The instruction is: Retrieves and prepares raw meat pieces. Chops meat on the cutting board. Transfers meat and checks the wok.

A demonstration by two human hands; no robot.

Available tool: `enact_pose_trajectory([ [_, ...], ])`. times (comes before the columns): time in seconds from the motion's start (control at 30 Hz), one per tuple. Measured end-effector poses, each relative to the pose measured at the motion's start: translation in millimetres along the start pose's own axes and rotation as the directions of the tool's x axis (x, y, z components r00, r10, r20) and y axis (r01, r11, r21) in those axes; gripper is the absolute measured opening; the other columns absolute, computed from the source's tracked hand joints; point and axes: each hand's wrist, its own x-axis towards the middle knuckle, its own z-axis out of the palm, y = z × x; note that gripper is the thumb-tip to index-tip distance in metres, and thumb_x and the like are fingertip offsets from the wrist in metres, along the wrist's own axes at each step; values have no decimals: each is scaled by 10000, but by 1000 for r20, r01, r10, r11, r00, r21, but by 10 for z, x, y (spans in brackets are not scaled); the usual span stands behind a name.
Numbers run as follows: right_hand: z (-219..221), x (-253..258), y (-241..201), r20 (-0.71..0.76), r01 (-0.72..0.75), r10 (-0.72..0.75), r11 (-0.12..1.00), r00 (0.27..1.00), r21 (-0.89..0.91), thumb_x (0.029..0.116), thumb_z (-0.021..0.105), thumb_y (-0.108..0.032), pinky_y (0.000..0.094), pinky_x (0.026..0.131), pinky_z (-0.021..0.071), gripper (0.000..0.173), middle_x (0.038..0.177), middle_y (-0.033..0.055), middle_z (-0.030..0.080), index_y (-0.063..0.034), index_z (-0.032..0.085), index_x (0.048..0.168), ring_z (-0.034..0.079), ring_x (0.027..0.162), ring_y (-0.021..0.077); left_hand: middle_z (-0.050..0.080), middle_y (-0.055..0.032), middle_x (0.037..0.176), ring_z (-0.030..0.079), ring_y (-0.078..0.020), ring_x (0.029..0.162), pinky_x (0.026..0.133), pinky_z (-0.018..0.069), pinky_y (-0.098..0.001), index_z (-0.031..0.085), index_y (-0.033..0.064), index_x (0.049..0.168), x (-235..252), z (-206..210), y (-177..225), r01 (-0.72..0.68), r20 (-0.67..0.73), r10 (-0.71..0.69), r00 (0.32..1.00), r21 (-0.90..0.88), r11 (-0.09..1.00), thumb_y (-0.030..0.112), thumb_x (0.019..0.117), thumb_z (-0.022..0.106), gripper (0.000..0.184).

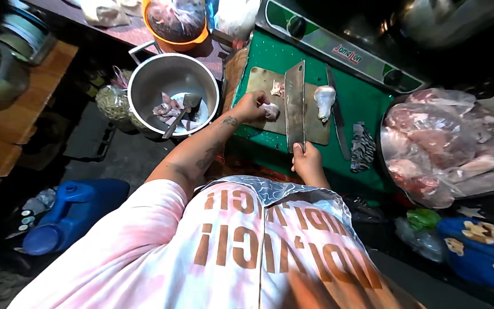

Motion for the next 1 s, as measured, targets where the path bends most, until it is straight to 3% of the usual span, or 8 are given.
enact_pose_trajectory([
  [0.07,-13,7,22,4,4,-4,1000,1000,9,1109,480,-269,384,561,564,300,669,102,590,4,600,1073,608,523,195,717,-142,1014,685,-194,879,854,566,-385,691,-36,1096,51,-75,53,-58,100,62,993,-36,998,-39,879,706,217],
  [0.13,-28,17,27,10,14,-14,1000,1000,8,1107,484,-270,386,563,569,301,672,103,597,4,607,1081,613,525,196,727,-141,1045,703,-208,939,900,570,-401,705,-22,1079,122,-127,90,-108,164,95,982,78,991,-61,873,693,210],
  [0.23,-25,30,13,20,25,-25,1000,999,8,1108,484,-273,381,556,565,304,664,100,593,4,602,1068,611,522,194,683,-205,1178,665,-341,1121,1013,518,-515,716,-7,1123,231,-179,-9,-160,166,113,980,306,938,-13,877,700,246],
  [0.47,-11,79,0,62,26,-26,1000,998,16,1105,490,-273,373,561,565,307,679,103,594,12,592,1055,613,534,186,715,-153,1233,612,-372,1235,1101,434,-542,729,70,1250,202,-187,-163,-267,218,188,958,430,862,129,875,741,379],
  [0.53,-8,80,-40,65,27,-28,999,998,21,1106,486,-276,372,555,564,311,674,101,596,12,597,1066,613,529,187,735,-133,1170,638,-362,1197,1058,467,-565,745,89,1189,163,-148,-153,-263,216,183,959,436,861,154,885,730,311],
  [0.63,-13,77,-134,66,49,-50,999,997,11,1109,479,-287,374,561,567,317,667,95,589,7,584,1052,613,527,186,725,-178,1032,693,-358,1023,935,522,-583,703,15,1133,95,-53,-91,-124,101,93,991,373,920,169,949,664,243],
  [0.77,4,115,-209,36,120,-120,993,992,-5,1108,477,-304,420,581,574,323,667,97,595,-12,589,1030,626,542,215,703,-193,995,700,-322,918,874,561,-523,627,-14,1189,-68,213,14,75,-264,-46,963,101,992,182,1011,604,266],
  [1.0,124,103,-270,47,197,-194,978,980,-68,1110,462,-310,465,580,571,333,687,122,603,-22,604,1021,626,548,245,673,-222,1193,669,-361,1132,1011,528,-514,646,-26,1211,-300,293,-19,155,-295,-68,953,283,946,154,977,662,295],
])
